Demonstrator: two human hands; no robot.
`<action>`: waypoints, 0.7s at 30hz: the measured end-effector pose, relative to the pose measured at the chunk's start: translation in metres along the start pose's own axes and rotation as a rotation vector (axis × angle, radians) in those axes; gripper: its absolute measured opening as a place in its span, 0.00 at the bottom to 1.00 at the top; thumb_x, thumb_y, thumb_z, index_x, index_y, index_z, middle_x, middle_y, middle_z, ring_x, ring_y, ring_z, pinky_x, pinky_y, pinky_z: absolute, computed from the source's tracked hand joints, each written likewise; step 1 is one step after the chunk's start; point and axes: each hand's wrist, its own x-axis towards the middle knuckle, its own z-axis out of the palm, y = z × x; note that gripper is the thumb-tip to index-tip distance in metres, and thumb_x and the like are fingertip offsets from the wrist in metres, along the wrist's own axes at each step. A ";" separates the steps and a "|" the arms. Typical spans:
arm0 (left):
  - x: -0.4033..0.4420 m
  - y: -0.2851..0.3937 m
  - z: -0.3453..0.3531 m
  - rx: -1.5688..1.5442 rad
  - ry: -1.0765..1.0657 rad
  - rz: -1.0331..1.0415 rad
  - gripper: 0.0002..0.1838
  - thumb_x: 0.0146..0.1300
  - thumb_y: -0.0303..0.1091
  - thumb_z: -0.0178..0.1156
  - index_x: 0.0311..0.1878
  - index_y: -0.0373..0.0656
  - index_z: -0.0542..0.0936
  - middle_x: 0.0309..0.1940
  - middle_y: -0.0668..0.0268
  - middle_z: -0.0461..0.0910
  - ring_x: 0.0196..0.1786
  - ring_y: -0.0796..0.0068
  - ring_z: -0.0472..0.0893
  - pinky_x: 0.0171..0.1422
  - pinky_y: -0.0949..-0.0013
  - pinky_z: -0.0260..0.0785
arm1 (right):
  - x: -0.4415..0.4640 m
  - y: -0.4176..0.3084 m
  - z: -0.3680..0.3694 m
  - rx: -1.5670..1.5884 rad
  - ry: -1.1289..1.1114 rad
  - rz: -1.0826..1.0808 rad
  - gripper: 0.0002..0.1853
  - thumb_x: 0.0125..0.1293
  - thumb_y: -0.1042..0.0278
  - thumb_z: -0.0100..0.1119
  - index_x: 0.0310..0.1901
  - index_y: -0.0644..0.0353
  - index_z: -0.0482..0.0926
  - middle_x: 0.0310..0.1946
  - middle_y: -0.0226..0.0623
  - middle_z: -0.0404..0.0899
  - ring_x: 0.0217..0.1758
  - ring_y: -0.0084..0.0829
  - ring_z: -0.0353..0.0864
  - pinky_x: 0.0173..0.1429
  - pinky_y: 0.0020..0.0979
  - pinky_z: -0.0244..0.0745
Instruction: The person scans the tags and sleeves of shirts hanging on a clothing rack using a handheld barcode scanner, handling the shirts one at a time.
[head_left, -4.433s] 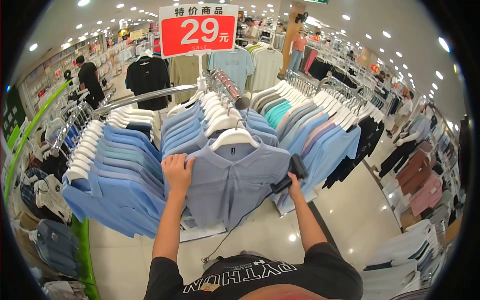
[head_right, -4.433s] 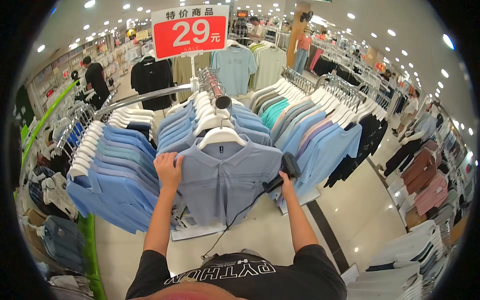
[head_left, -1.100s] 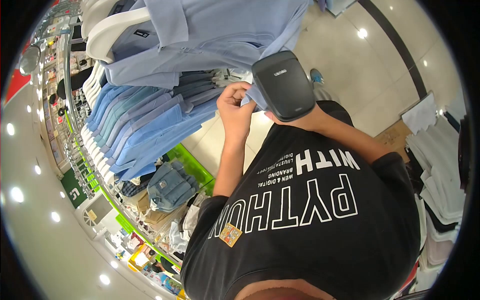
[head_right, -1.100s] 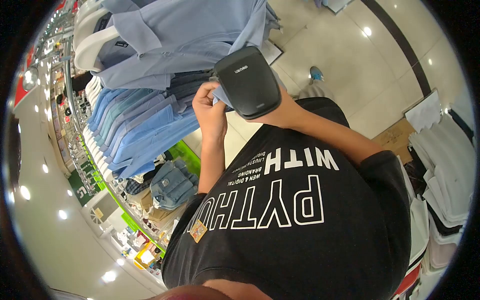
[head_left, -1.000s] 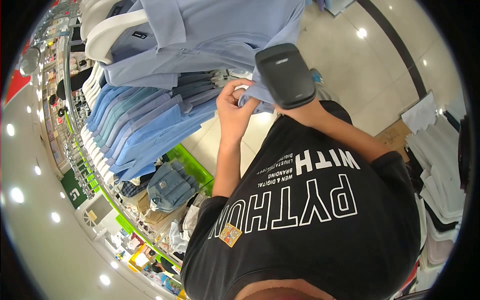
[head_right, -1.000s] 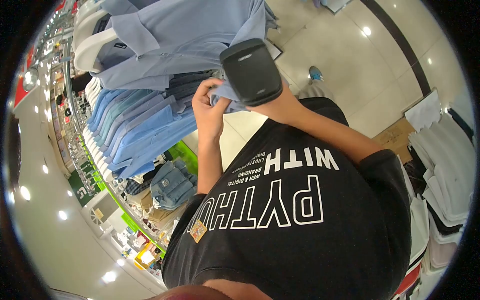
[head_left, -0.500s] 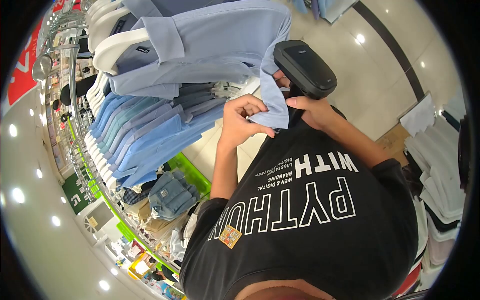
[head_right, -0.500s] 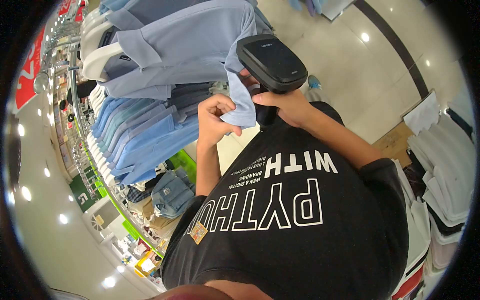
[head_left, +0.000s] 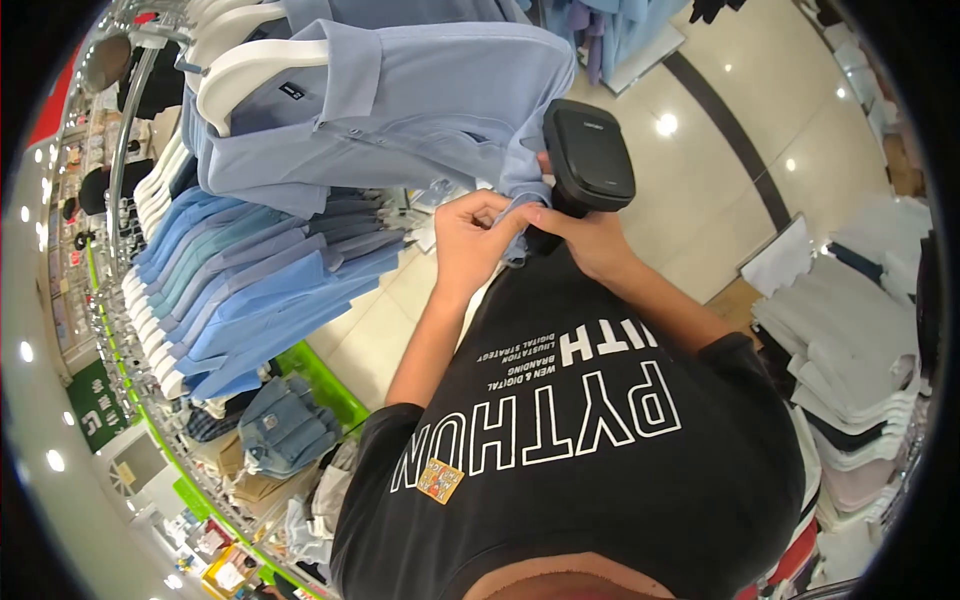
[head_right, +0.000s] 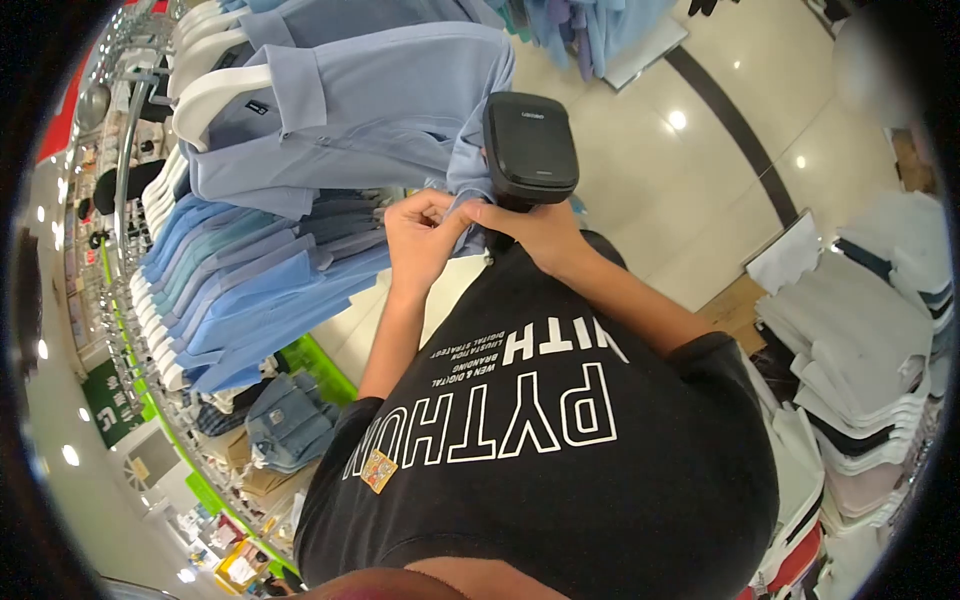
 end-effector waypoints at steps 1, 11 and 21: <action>0.000 0.002 0.000 -0.042 -0.015 -0.023 0.07 0.55 0.28 0.71 0.26 0.37 0.82 0.15 0.78 0.73 0.19 0.94 0.62 0.22 0.82 0.46 | -0.002 0.000 0.002 0.061 -0.005 0.023 0.32 0.51 0.80 0.71 0.59 0.62 0.70 0.55 0.31 0.71 0.59 0.23 0.69 0.62 0.29 0.67; 0.010 0.001 -0.018 -0.098 -0.037 -0.101 0.07 0.55 0.30 0.71 0.28 0.37 0.84 0.14 0.78 0.75 0.17 0.95 0.61 0.21 0.83 0.47 | 0.009 -0.006 0.002 0.180 0.132 0.126 0.27 0.54 0.87 0.59 0.57 0.57 0.70 0.52 0.35 0.73 0.52 0.30 0.74 0.54 0.33 0.74; 0.047 -0.006 -0.033 -0.492 -0.087 -0.282 0.19 0.64 0.35 0.62 0.54 0.34 0.76 0.45 0.63 0.80 0.50 0.79 0.75 0.59 0.74 0.61 | 0.033 -0.030 -0.017 -0.901 -0.089 -0.049 0.15 0.44 0.78 0.66 0.37 0.64 0.77 0.29 0.28 0.77 0.31 0.25 0.74 0.38 0.31 0.73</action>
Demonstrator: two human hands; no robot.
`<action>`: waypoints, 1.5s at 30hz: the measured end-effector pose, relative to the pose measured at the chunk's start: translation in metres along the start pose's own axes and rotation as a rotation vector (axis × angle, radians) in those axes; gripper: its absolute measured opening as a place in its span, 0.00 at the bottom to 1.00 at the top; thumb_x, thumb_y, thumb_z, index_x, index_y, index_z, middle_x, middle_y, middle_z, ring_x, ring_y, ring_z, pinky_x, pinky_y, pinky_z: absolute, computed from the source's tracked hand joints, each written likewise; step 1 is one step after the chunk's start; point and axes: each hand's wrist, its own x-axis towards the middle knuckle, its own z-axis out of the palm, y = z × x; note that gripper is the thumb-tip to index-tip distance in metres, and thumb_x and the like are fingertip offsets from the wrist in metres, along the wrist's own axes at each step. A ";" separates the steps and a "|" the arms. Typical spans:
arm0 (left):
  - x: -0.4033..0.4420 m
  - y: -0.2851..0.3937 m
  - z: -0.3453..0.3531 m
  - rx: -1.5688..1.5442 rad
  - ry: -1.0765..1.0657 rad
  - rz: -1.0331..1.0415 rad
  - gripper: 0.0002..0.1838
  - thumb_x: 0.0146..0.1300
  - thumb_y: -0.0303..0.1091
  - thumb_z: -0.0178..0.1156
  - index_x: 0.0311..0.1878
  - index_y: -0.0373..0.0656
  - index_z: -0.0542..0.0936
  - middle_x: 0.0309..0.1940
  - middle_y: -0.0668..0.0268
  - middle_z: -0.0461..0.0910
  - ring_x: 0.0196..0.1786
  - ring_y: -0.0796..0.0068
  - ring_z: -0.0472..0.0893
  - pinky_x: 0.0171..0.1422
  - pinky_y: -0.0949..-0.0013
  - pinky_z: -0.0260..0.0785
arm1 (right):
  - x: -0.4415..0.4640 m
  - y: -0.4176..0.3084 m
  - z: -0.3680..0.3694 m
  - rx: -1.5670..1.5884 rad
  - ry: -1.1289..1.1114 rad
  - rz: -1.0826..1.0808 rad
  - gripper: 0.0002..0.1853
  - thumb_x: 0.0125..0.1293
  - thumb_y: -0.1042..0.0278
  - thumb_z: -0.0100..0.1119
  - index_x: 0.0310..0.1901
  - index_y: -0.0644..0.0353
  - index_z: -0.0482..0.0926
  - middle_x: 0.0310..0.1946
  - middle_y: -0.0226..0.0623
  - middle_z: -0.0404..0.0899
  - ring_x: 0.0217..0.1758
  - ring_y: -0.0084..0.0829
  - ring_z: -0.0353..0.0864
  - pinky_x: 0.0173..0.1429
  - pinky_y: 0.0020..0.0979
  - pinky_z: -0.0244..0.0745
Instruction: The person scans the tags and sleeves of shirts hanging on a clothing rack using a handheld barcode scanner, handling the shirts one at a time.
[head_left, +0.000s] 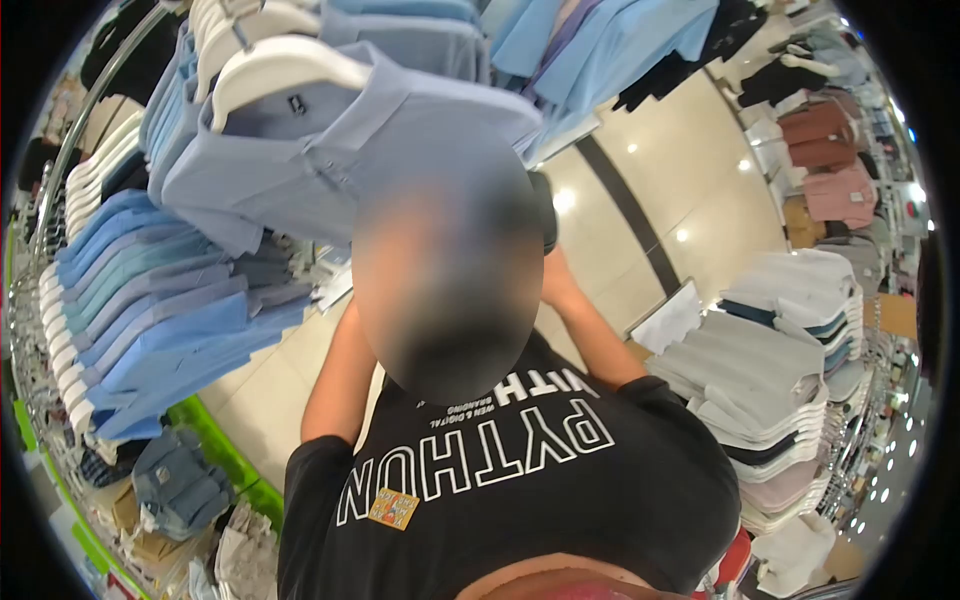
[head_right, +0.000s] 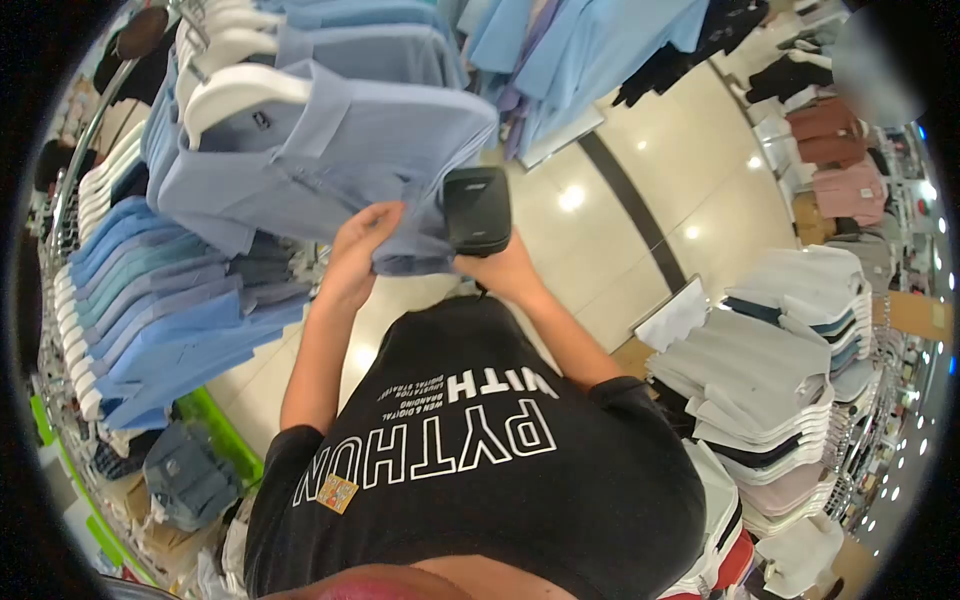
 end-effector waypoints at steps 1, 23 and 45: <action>0.001 0.004 0.003 -0.008 0.018 -0.011 0.19 0.63 0.34 0.62 0.54 0.35 0.76 0.43 0.64 0.80 0.48 0.79 0.75 0.57 0.74 0.62 | 0.001 -0.005 -0.004 -0.065 -0.034 0.086 0.17 0.44 0.77 0.66 0.40 0.63 0.77 0.32 0.29 0.77 0.35 0.26 0.74 0.41 0.32 0.73; -0.027 -0.063 -0.030 0.018 -0.344 0.097 0.25 0.56 0.19 0.59 0.58 0.37 0.70 0.54 0.61 0.75 0.57 0.69 0.75 0.62 0.66 0.68 | 0.007 -0.008 0.027 1.256 -0.236 0.154 0.30 0.49 0.81 0.54 0.57 0.58 0.63 0.47 0.45 0.74 0.54 0.42 0.77 0.61 0.45 0.72; -0.021 -0.089 -0.038 0.507 -0.107 0.139 0.10 0.59 0.30 0.66 0.39 0.32 0.83 0.31 0.64 0.83 0.37 0.78 0.82 0.42 0.75 0.73 | -0.012 -0.019 0.027 1.183 -0.245 0.110 0.28 0.49 0.86 0.52 0.55 0.59 0.68 0.49 0.36 0.70 0.49 0.32 0.77 0.55 0.36 0.74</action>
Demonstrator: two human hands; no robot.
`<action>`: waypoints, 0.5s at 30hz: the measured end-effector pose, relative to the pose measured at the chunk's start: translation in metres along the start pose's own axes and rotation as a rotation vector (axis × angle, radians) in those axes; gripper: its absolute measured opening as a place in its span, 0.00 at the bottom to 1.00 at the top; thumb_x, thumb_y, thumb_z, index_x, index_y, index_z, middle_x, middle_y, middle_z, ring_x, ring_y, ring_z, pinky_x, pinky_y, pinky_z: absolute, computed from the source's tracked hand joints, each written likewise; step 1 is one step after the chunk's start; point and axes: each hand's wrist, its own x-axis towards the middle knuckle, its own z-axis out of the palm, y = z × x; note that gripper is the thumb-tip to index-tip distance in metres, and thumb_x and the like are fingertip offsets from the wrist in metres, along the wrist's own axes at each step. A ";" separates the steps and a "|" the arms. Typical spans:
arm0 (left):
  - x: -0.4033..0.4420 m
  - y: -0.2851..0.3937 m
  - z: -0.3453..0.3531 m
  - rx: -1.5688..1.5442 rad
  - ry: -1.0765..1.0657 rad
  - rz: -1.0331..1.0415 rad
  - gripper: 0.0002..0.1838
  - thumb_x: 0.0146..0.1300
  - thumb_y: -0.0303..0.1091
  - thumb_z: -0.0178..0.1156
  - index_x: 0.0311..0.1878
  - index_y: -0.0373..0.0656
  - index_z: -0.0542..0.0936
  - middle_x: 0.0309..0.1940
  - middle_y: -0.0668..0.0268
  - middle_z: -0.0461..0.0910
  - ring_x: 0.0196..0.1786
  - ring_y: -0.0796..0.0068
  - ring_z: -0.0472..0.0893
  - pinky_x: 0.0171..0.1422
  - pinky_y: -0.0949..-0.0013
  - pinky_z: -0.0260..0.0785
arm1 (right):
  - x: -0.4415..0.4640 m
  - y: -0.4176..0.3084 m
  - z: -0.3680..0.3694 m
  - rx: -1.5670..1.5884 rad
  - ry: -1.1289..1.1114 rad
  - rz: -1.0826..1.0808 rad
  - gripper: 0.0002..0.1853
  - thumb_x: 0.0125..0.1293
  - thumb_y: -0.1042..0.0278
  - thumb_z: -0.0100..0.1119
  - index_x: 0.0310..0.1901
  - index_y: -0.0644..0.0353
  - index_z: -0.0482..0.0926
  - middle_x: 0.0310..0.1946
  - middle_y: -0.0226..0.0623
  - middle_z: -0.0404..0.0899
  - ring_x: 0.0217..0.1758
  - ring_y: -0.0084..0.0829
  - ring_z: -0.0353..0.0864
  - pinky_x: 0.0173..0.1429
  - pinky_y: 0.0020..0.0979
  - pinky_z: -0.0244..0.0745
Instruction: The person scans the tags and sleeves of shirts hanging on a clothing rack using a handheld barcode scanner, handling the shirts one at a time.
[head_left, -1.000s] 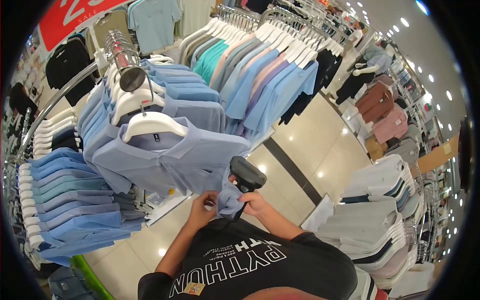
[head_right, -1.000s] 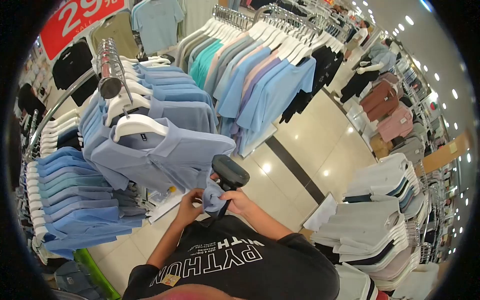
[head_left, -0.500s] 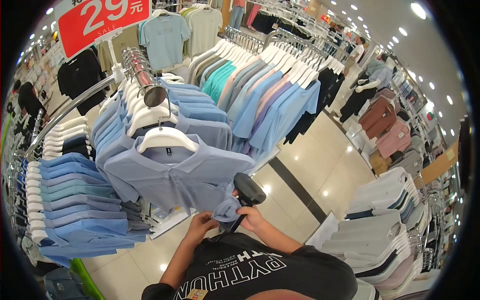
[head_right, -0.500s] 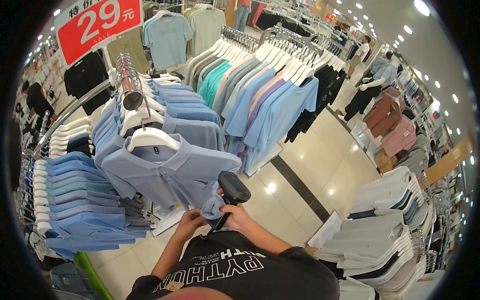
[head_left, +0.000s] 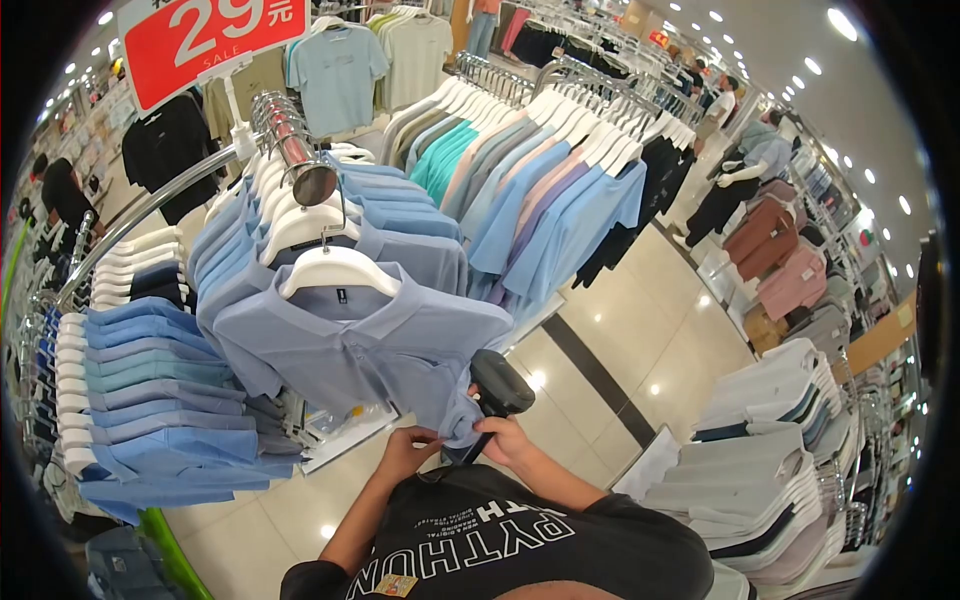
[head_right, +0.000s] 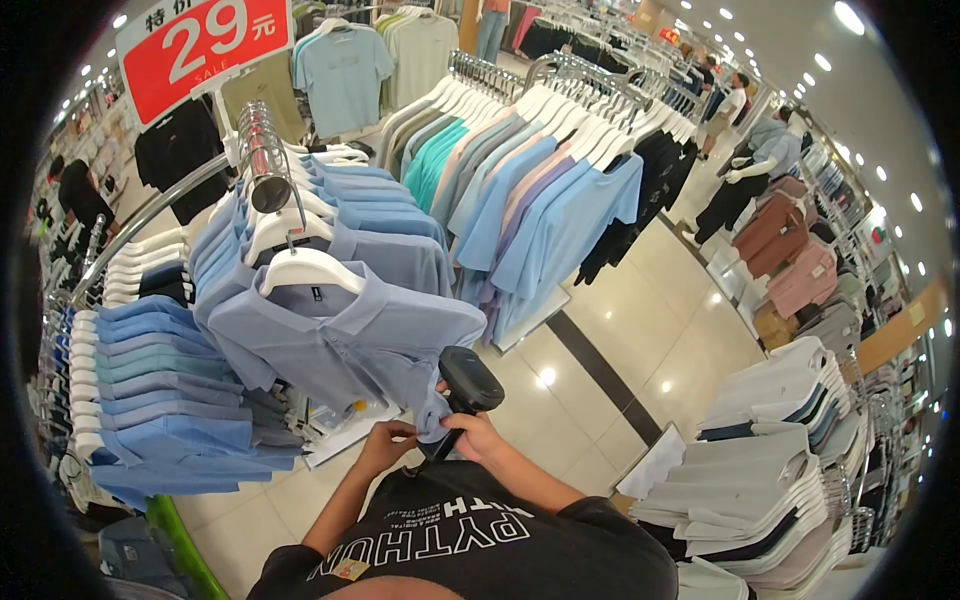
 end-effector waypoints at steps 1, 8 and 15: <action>0.000 -0.002 0.002 -0.072 -0.007 -0.061 0.09 0.59 0.29 0.66 0.39 0.32 0.83 0.31 0.64 0.83 0.37 0.77 0.82 0.42 0.74 0.74 | 0.000 0.000 0.001 0.002 0.000 0.004 0.28 0.49 0.86 0.52 0.55 0.59 0.68 0.49 0.36 0.70 0.49 0.32 0.77 0.55 0.36 0.74; 0.006 -0.012 -0.011 -1.178 0.007 -0.372 0.10 0.68 0.35 0.53 0.49 0.43 0.75 0.46 0.64 0.79 0.53 0.67 0.77 0.62 0.57 0.69 | -0.001 0.001 -0.005 0.001 0.042 -0.005 0.27 0.50 0.86 0.52 0.55 0.59 0.68 0.43 0.37 0.74 0.47 0.33 0.77 0.54 0.37 0.74; -0.002 0.033 -0.037 -1.370 -0.021 -0.244 0.15 0.72 0.39 0.45 0.56 0.46 0.72 0.57 0.69 0.77 0.64 0.68 0.71 0.73 0.40 0.50 | 0.001 -0.011 -0.021 0.051 -0.053 -0.004 0.29 0.51 0.81 0.54 0.58 0.57 0.64 0.39 0.40 0.76 0.39 0.34 0.73 0.48 0.36 0.69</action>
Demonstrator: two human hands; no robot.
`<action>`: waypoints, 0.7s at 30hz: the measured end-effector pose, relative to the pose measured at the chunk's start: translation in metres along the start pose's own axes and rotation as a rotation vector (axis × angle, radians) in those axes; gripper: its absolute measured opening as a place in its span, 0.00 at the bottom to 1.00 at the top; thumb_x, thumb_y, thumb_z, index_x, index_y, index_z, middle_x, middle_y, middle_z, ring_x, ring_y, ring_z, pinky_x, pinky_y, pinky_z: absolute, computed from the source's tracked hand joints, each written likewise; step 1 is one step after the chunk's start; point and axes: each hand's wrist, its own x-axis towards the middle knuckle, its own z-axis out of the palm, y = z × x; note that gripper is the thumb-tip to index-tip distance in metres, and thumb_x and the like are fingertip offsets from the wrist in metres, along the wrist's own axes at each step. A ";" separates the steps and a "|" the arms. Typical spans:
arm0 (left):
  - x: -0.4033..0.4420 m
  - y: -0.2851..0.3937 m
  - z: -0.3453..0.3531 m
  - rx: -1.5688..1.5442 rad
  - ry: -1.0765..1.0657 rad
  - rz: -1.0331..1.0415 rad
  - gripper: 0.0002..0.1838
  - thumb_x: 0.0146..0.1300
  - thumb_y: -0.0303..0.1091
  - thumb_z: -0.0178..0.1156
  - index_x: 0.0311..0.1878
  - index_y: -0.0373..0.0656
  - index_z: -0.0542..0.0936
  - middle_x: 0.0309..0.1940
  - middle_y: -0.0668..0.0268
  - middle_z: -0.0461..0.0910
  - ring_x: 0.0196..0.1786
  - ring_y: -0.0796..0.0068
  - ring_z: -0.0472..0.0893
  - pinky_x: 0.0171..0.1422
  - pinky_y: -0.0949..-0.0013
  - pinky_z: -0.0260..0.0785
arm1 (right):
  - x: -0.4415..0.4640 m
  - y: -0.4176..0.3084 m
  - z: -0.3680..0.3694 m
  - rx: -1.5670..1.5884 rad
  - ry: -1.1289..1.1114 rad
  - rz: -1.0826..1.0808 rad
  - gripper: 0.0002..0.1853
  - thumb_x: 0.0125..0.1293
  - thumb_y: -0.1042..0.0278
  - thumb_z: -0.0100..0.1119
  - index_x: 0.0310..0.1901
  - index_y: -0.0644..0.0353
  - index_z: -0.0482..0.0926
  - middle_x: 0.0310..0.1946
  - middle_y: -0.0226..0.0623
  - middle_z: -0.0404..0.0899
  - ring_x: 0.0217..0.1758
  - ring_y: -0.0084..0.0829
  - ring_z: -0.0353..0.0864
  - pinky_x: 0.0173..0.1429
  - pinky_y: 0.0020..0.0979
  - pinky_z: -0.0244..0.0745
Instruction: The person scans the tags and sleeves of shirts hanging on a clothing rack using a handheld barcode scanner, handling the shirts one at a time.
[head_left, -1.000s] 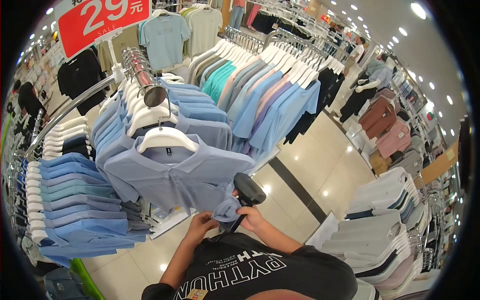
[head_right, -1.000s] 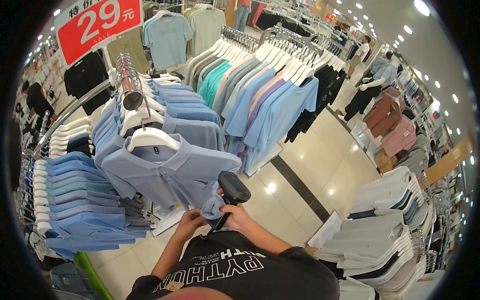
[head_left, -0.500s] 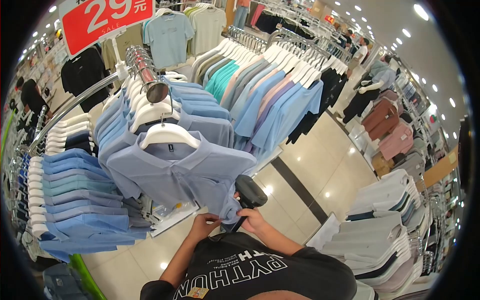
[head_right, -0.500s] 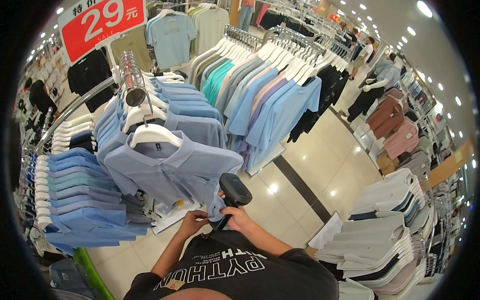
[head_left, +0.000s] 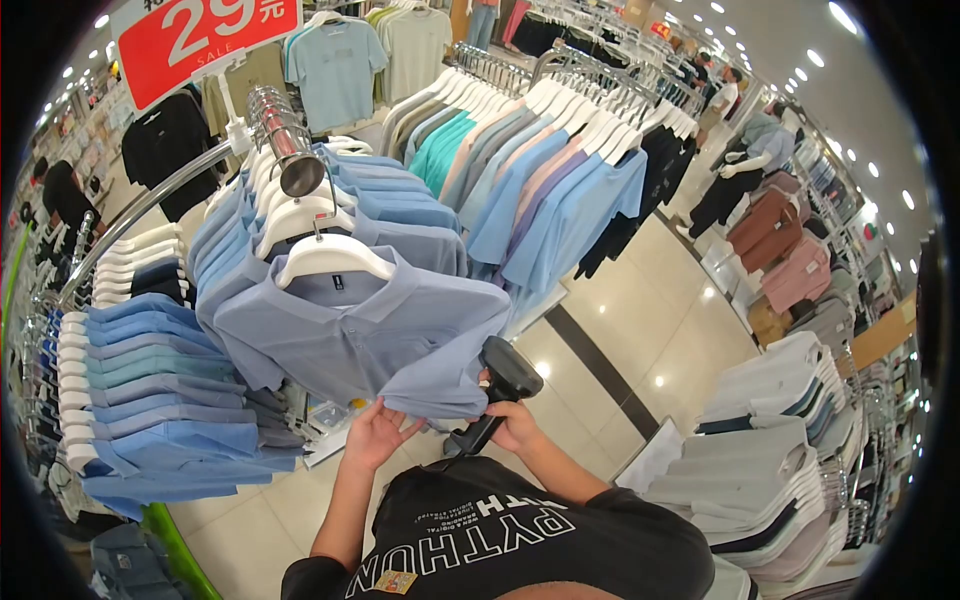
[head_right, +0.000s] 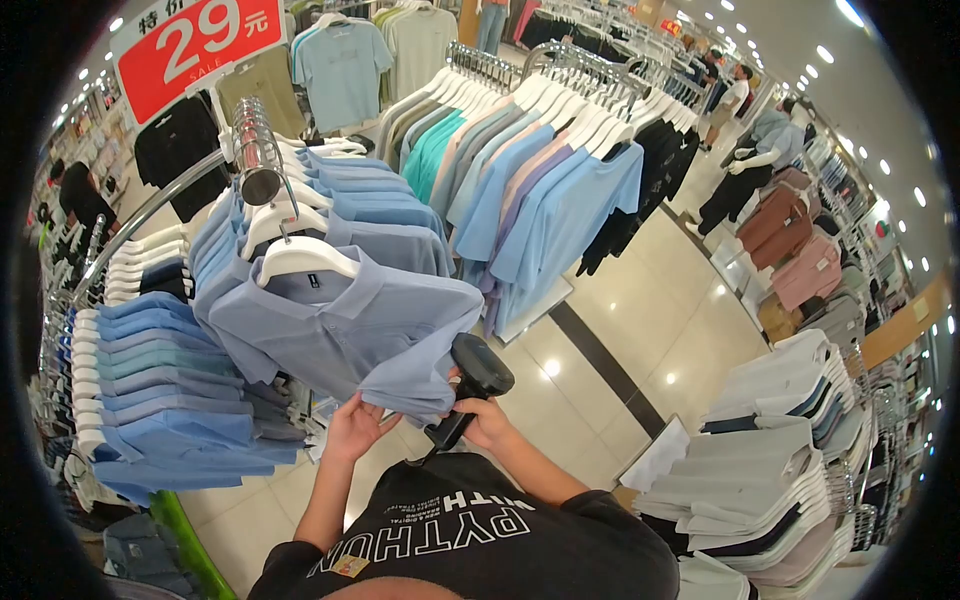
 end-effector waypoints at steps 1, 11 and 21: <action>-0.001 0.002 0.004 -0.012 -0.009 0.012 0.15 0.71 0.39 0.45 0.56 0.47 0.72 0.56 0.69 0.77 0.63 0.68 0.72 0.73 0.40 0.50 | -0.001 0.000 -0.002 0.036 -0.005 0.015 0.29 0.51 0.81 0.54 0.58 0.56 0.64 0.39 0.41 0.76 0.39 0.34 0.73 0.47 0.37 0.69; -0.013 0.005 0.031 -0.117 -0.123 0.032 0.18 0.72 0.43 0.41 0.55 0.45 0.74 0.57 0.62 0.76 0.62 0.64 0.73 0.67 0.50 0.58 | 0.002 -0.008 -0.014 0.326 -0.062 0.133 0.28 0.44 0.76 0.52 0.53 0.51 0.69 0.39 0.33 0.74 0.39 0.27 0.72 0.40 0.29 0.65; -0.021 0.003 0.071 -0.351 -0.178 0.179 0.24 0.66 0.48 0.45 0.57 0.41 0.72 0.61 0.59 0.72 0.65 0.62 0.68 0.68 0.52 0.55 | 0.007 -0.016 0.000 0.295 -0.121 0.106 0.28 0.46 0.77 0.54 0.53 0.52 0.68 0.46 0.36 0.74 0.45 0.29 0.73 0.44 0.32 0.69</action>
